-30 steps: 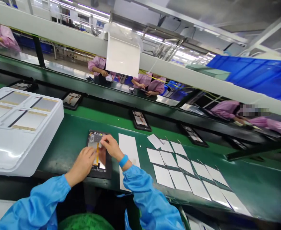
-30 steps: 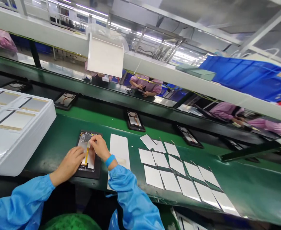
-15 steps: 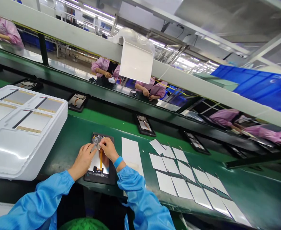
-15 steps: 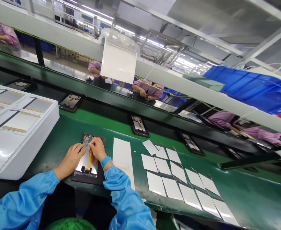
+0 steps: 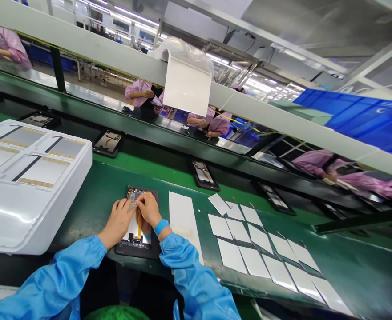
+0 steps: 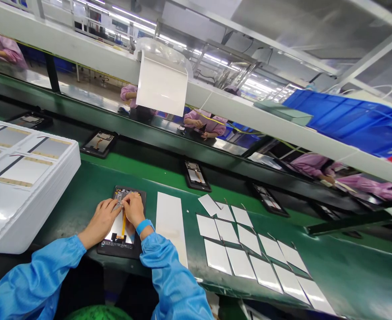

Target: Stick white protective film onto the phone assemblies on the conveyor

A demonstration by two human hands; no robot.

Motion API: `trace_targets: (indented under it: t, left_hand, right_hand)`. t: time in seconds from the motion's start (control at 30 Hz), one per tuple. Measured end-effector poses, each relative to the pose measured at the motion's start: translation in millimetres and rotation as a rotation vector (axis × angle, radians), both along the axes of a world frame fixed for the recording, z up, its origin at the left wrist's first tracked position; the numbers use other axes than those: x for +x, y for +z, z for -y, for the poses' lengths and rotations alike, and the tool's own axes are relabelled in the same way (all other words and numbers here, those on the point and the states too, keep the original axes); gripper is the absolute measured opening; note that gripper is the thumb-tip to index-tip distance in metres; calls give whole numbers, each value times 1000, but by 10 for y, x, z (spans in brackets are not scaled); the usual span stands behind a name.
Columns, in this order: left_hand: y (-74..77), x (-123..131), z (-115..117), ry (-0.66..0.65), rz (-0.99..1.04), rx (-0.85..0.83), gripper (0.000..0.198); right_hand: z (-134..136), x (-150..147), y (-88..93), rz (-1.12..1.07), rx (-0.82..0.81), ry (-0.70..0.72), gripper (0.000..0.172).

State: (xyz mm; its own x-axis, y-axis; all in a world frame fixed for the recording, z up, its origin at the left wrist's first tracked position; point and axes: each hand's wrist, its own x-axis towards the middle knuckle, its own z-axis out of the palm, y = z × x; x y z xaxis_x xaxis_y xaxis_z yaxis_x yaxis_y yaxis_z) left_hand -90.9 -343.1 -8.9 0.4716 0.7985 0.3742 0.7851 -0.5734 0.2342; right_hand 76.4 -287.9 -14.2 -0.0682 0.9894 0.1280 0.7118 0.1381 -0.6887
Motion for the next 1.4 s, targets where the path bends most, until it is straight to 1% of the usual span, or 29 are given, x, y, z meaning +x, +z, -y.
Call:
trace_targets:
  t: [0.1, 0.13, 0.2, 0.27, 0.37, 0.43, 0.5, 0.6, 0.67, 0.73, 0.83, 0.9, 1.0, 1.07, 1.13, 1.17, 1.23, 1.3, 1.33, 1.4]
  left_hand:
    - [73, 47, 13, 15, -33, -3, 31]
    - [93, 65, 15, 20, -48, -3, 28]
    - [117, 100, 14, 32, -71, 1, 25]
    - [122, 124, 13, 46, -72, 9, 25]
    - [100, 138, 22, 63, -49, 13, 27]
    - [76, 137, 34, 82, -43, 9, 30]
    - [46, 132, 45, 107, -43, 1, 32]
    - [-10, 112, 50, 113, -31, -23, 31]
    - [-42, 90, 55, 86, -30, -29, 31]
    - [-53, 69, 71, 59, -67, -22, 34]
    - [-22, 55, 99, 47, -204, 1, 46]
    - [15, 69, 88, 33, -299, 17, 51]
    - [64, 135, 22, 30, -362, 32, 46]
    - [82, 192, -23, 52, -363, 40, 42]
    - [78, 231, -51, 72, -352, 49, 40]
    - [66, 237, -59, 80, -344, 56, 39]
    - [20, 217, -66, 123, -298, 76, 38]
    - [-33, 161, -60, 164, -221, 88, 40]
    - [-52, 125, -51, 170, -181, 89, 41]
    - [-61, 53, -15, 154, -128, 97, 41]
  right_hand:
    - [12, 12, 59, -8, -4, 1, 8]
    - [8, 23, 76, -18, -9, -3, 8]
    - [-8, 52, 109, -44, -27, -17, 18]
    - [-12, 85, 148, -65, -47, -32, 23]
    - [90, 148, 278, -76, -63, -46, 22]
    - [283, 207, 447, -97, -53, -40, 22]
    - [589, 290, 674, -137, -22, -12, 23]
    - [1183, 469, 1000, -177, 36, 30, 23]
    - [1584, 619, 1101, -171, 46, 7, 22]
    - [1926, 773, 1070, -164, 44, -45, 21]
    - [2289, 1007, 843, -169, 40, -139, 19]
    - [2440, 1197, 659, -159, 33, -204, 19]
    - [2553, 1588, 459, -52, 53, -321, 20]
    - [2547, 1893, 397, 123, 78, -428, 23]
    - [2474, 2170, 371, 362, 33, -542, 26]
    - [2420, 2279, 362, 486, -34, -581, 27]
    - [2305, 2421, 343, 670, -204, -607, 27]
    - [2208, 2477, 331, 748, -321, -587, 25]
    - [2166, 2490, 334, 757, -344, -577, 24]
    - [2066, 2524, 375, 761, -339, -571, 23]
